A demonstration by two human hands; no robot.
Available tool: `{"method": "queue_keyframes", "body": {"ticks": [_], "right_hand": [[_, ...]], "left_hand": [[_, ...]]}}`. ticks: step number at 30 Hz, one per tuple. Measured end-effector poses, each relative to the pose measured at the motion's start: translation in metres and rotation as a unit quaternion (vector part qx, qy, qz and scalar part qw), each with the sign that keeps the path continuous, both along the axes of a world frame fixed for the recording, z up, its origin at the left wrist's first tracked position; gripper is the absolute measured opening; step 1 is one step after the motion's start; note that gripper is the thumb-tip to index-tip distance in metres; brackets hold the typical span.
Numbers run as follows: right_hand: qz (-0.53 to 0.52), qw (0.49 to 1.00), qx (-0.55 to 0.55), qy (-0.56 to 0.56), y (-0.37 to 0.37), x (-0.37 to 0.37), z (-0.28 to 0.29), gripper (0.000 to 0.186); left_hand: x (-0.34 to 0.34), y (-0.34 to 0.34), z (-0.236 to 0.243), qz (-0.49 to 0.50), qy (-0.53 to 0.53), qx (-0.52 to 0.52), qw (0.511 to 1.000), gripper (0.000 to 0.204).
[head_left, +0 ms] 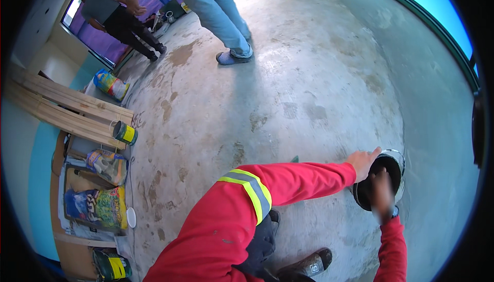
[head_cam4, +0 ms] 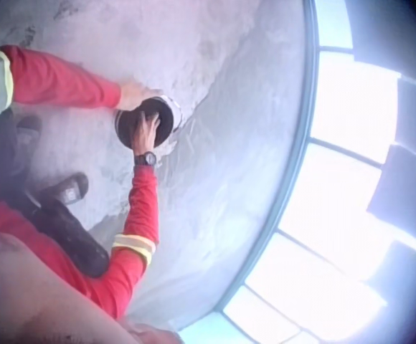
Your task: The person smooths wet concrete on a floor using a sponge. They dip the sponge into a bucket of water and repeatedly wipe the surface of the concrete to achieve a smooth finish.
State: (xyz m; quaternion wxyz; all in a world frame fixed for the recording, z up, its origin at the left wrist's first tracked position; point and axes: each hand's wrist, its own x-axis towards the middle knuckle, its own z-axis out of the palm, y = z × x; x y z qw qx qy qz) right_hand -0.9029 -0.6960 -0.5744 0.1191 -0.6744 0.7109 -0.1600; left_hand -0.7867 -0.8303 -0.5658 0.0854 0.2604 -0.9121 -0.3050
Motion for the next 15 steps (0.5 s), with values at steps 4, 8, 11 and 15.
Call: {"method": "queue_keyframes", "body": {"ticks": [4,8,11,15], "right_hand": [[0.023,0.995,-0.036,0.094,-0.013,-0.014,-0.058,0.049],[0.016,0.997,0.045,0.061,0.001,-0.039,-0.103,0.047],[0.032,0.988,0.122,0.093,0.001,-0.015,-0.072,0.041],[0.031,0.927,0.289,0.236,-0.020,0.002,-0.028,0.030]], "left_hand": [[0.002,0.003,0.005,-0.013,0.002,-0.009,1.000,0.063],[-0.003,0.013,0.008,-0.037,0.015,-0.017,0.999,0.062],[0.011,0.007,0.002,-0.023,-0.002,-0.013,1.000,0.063],[0.004,0.013,-0.002,-0.039,0.057,-0.074,0.995,0.062]]}}
